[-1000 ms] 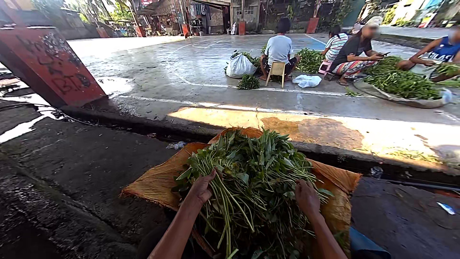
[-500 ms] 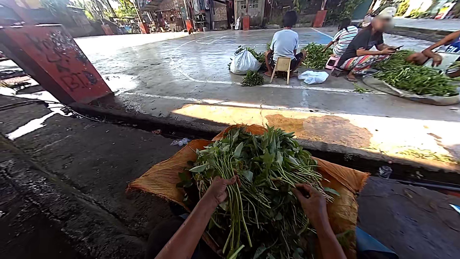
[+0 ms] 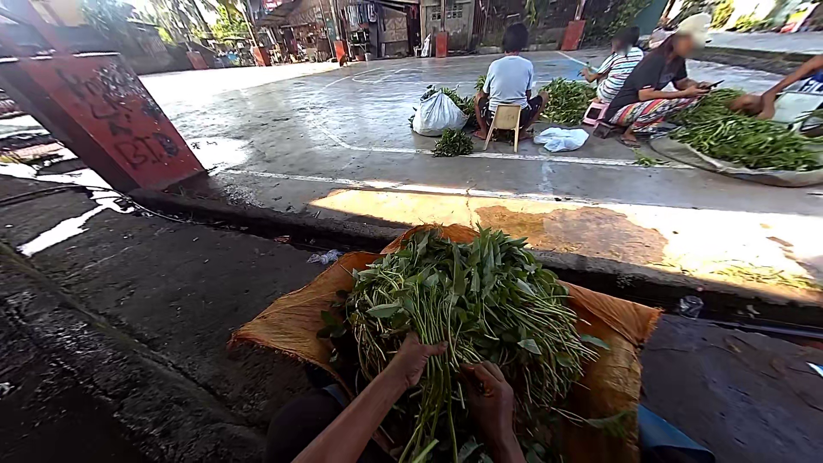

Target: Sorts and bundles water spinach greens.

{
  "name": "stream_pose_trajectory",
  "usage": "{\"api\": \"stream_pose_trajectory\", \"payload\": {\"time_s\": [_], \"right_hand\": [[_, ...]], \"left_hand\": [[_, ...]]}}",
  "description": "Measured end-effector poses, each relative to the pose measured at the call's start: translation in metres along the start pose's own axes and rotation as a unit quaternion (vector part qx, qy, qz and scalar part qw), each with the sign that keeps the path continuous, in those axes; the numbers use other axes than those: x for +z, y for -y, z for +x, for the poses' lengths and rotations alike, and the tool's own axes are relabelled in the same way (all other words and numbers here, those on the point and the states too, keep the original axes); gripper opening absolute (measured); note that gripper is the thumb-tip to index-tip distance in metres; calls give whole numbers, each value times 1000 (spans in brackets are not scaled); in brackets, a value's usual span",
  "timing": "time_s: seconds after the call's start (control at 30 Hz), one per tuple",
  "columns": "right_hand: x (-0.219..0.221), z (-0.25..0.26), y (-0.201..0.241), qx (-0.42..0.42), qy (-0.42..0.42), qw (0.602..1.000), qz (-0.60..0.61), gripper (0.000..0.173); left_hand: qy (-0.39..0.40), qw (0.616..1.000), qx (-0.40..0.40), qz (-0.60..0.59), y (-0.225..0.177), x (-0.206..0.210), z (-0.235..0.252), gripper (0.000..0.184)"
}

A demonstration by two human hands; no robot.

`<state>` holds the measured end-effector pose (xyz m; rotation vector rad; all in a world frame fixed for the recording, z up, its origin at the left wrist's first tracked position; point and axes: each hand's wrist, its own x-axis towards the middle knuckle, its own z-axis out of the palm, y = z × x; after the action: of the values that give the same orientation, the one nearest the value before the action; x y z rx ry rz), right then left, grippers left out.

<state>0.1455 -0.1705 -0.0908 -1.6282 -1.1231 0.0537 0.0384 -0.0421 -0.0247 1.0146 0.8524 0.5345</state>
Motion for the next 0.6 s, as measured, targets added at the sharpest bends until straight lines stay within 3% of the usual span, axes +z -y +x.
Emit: {"api": "stream_pose_trajectory", "payload": {"time_s": [0.13,0.27,0.37,0.47,0.53,0.6], "right_hand": [[3,1,6,-30,20,997,-75,14],[10,11,14,-108,24,994,-12,53],[11,26,20,-47,96,994,23,69],[5,27,22,33,205,978,-13,57],[7,3,20,33,223,973,-50,47],[-3,-32,14,46,287,955,-65,50]], "left_hand": [[5,999,25,47,1,2,1,29],[-2,998,22,52,-2,2,1,34],[19,998,10,52,-3,3,-4,37],[-12,996,26,88,-10,1,-2,31],[-87,990,37,101,-19,-7,2,31],[-129,986,41,93,-32,-21,4,36]]}}
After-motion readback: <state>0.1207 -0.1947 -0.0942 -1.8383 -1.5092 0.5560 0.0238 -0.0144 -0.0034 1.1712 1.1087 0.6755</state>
